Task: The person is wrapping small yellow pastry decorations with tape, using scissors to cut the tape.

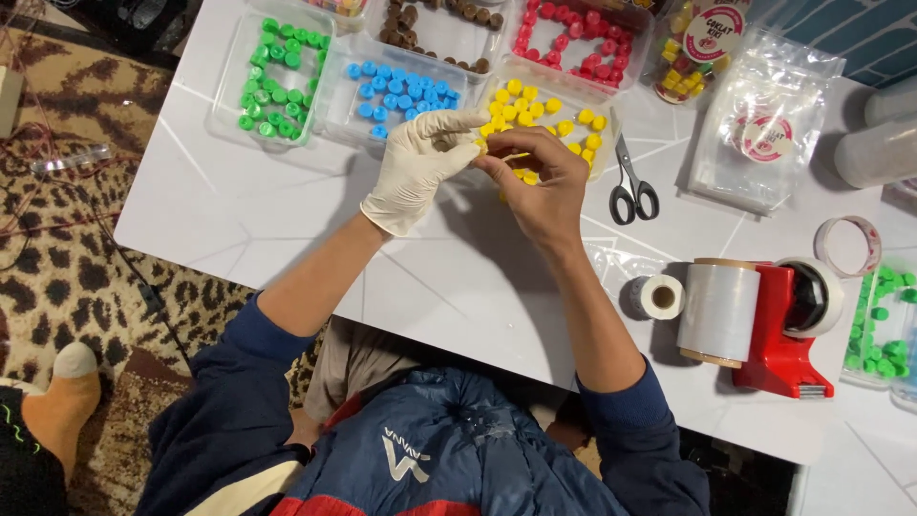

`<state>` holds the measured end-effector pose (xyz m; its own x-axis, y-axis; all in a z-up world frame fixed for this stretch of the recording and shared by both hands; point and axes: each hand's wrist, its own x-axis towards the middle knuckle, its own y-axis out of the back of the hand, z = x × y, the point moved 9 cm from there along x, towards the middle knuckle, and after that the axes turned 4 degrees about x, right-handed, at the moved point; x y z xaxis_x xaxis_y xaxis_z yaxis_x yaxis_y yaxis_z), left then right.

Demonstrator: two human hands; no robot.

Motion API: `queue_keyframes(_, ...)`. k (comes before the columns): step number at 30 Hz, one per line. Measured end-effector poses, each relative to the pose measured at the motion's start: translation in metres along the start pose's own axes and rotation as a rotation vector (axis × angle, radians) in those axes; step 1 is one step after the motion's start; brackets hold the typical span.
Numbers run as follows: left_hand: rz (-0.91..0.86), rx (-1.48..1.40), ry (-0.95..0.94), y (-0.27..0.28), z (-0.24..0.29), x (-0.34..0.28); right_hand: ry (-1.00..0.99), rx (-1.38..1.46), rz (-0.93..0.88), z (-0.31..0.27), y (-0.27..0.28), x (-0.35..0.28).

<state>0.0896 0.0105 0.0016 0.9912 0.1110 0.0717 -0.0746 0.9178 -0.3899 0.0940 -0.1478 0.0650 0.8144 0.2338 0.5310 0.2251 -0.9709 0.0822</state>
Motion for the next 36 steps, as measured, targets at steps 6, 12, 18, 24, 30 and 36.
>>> queue_keyframes(6,0.024,0.069,-0.016,0.000,0.004,-0.002,-0.267,0.165,-0.036,0.033,-0.002,-0.005)
queue_keyframes(12,0.023,0.098,-0.012,-0.011,0.021,-0.011,-0.351,0.199,-0.025,0.042,0.001,-0.007)
queue_keyframes(18,-0.031,0.043,-0.044,-0.016,0.022,-0.008,-0.296,0.166,-0.012,0.045,0.010,-0.004)
queue_keyframes(24,-0.029,0.151,-0.044,-0.018,0.032,-0.010,-0.267,0.144,0.002,0.041,0.012,-0.004)
queue_keyframes(30,0.000,0.178,-0.046,-0.023,0.036,-0.013,-0.248,0.117,-0.015,0.036,0.013,-0.002)
queue_keyframes(36,0.040,0.185,0.005,-0.022,0.032,-0.013,-0.234,0.104,-0.028,0.031,0.008,-0.002)
